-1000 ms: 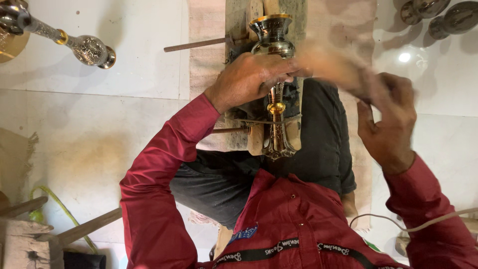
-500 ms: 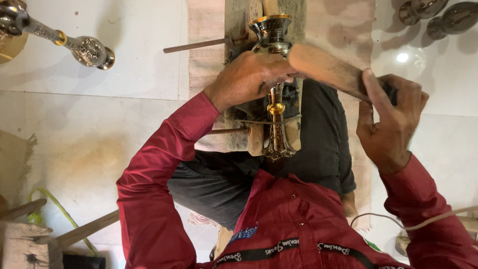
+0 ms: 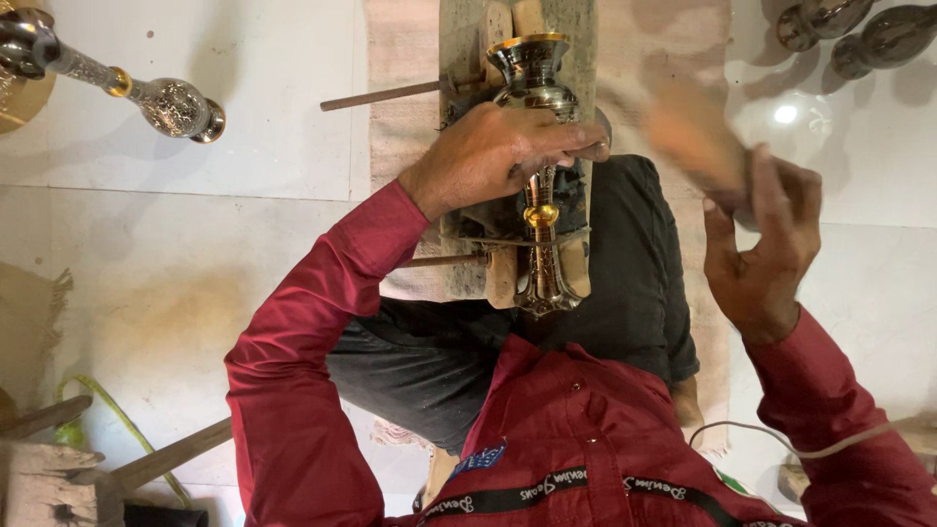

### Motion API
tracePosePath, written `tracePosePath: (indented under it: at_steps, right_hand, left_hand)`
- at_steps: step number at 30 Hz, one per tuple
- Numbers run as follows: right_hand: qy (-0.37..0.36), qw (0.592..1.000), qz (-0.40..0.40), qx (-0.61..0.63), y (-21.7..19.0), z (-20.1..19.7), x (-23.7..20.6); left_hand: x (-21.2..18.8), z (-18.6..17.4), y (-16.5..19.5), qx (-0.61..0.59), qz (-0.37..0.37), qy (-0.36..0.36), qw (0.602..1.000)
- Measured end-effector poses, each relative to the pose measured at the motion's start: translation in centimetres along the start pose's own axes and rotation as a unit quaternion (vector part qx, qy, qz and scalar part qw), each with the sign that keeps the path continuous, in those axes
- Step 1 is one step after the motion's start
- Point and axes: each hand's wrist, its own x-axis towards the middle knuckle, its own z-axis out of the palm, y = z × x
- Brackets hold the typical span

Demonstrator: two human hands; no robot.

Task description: The person sits on the floor with a brass vase clamped in a wooden fixture and uses a small punch and a wooden mallet to repeatedly strike the vase's surface, repositioning the punch around the engraved areas and rotating the vase between strikes.

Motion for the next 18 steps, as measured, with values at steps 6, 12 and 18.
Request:
tracePosePath:
  at_steps: [6,12,18]
  right_hand:
    - [0.007,0.999,-0.028,-0.036,1.1,0.3,-1.1]
    - [-0.009,0.992,-0.028,-0.120,2.3,0.2,-2.4]
    - [-0.029,0.983,-0.035,-0.180,2.3,0.2,-2.6]
  left_hand:
    - [0.0,0.0,-0.1,0.044,-0.013,-0.030,0.998]
    - [0.2,-0.2,0.0,0.018,-0.015,-0.026,0.999]
    - [0.2,-0.3,0.0,0.033,-0.014,-0.037,0.999]
